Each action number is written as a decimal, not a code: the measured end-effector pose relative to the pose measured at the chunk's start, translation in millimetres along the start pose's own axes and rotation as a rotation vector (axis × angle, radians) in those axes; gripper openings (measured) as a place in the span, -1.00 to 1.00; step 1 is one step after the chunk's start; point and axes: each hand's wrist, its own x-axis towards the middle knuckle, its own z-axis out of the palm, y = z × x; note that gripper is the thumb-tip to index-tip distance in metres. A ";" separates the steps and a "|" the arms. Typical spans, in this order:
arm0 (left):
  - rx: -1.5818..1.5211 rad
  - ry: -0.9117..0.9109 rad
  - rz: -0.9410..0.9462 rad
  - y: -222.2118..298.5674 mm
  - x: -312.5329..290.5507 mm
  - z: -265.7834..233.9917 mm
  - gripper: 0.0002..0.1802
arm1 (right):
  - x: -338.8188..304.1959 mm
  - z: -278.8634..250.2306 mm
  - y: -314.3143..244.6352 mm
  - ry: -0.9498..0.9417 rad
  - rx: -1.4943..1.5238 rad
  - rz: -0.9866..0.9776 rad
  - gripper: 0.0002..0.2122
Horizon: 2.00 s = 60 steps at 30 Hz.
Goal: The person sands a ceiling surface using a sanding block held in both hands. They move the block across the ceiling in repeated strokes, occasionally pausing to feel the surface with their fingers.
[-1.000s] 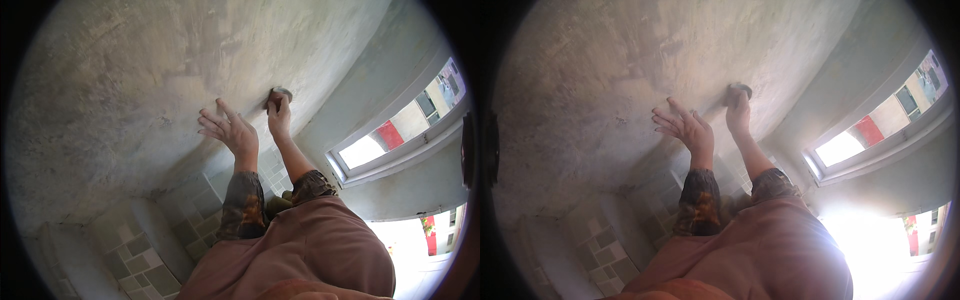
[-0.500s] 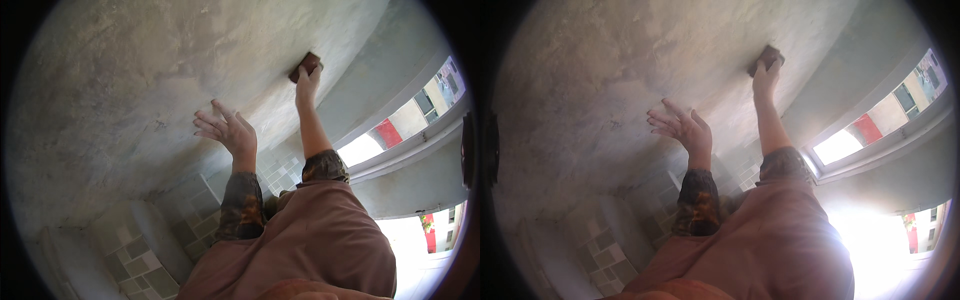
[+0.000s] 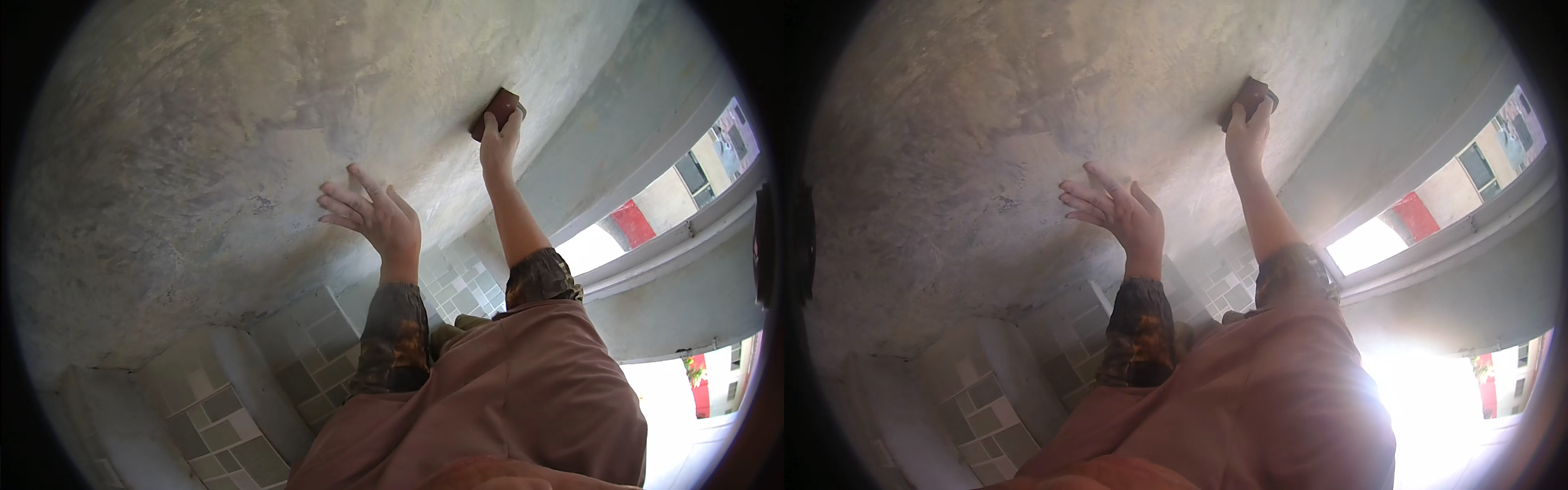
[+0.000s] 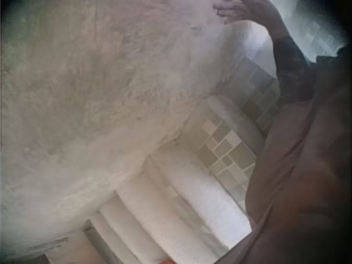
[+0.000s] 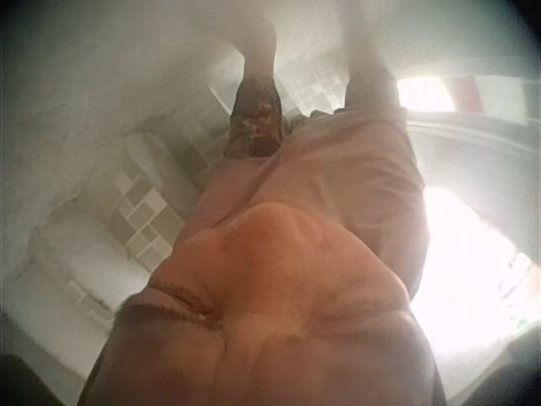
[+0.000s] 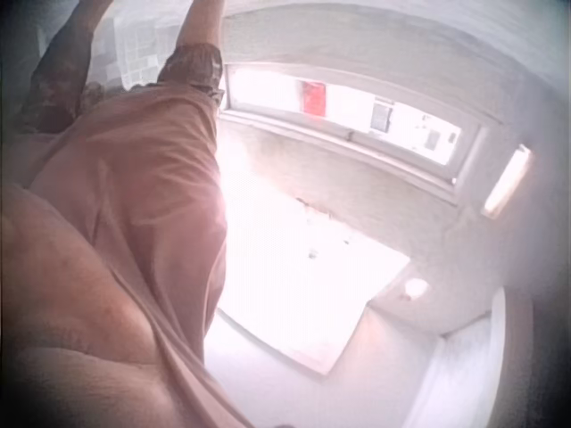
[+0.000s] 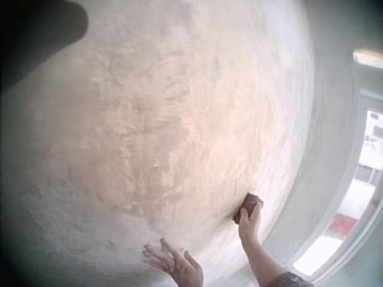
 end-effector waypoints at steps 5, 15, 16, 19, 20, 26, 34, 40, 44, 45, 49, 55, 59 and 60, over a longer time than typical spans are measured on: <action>-0.022 -0.002 0.011 -1.8 -0.1 -2.5 -0.02 | 3.1 -4.9 -31.3 0.033 0.130 -0.006 -0.59; -0.061 -0.038 -0.019 0.4 -0.1 -5.8 -0.07 | -33.3 9.3 -29.6 0.028 0.107 -0.121 -0.65; -0.079 -0.017 -0.021 -0.3 0.5 -6.8 -0.10 | -36.6 10.6 -30.9 0.003 0.102 -0.087 -0.67; -0.112 0.032 -0.054 -4.7 4.7 -9.1 -0.17 | -78.9 24.1 -34.8 -0.029 0.090 -0.253 -0.69; -0.109 0.047 -0.064 -7.3 7.1 -10.1 -0.17 | -100.2 29.8 -32.2 -0.087 0.047 -0.286 -0.69; -0.193 0.190 -0.186 -22.7 16.8 -20.4 -0.17 | -123.4 40.3 -31.0 -0.143 0.228 -0.208 -0.74; -0.285 0.217 -0.316 -21.4 23.0 -30.5 -0.20 | -165.4 47.6 -50.5 -0.240 0.130 -0.313 -0.71; -0.279 0.248 -0.325 -21.2 28.6 -39.7 -0.28 | -168.2 57.3 -46.8 -0.203 0.108 -0.406 -0.66; -0.291 0.303 -0.299 -22.4 33.8 -47.4 -0.34 | -168.6 55.9 -63.5 -0.248 0.137 -0.446 -0.67; -0.309 0.307 -0.299 -21.4 34.0 -49.0 -0.35 | -167.2 54.4 -67.0 -0.279 0.161 -0.389 -0.67; -0.347 0.293 -0.312 -20.3 35.2 -56.7 -0.37 | -163.1 51.4 -76.1 -0.300 0.171 -0.371 -0.70; -0.316 0.338 -0.221 -24.6 43.0 -69.0 -0.39 | -167.6 45.4 -91.8 -0.350 0.219 -0.528 -0.73; -0.306 0.341 -0.180 -25.9 43.6 -78.7 -0.40 | -160.0 43.6 -106.0 -0.419 0.273 -0.393 -0.71; -0.314 0.340 -0.186 -26.4 44.2 -80.7 -0.40 | -159.0 45.2 -109.4 -0.400 0.312 -0.383 -0.72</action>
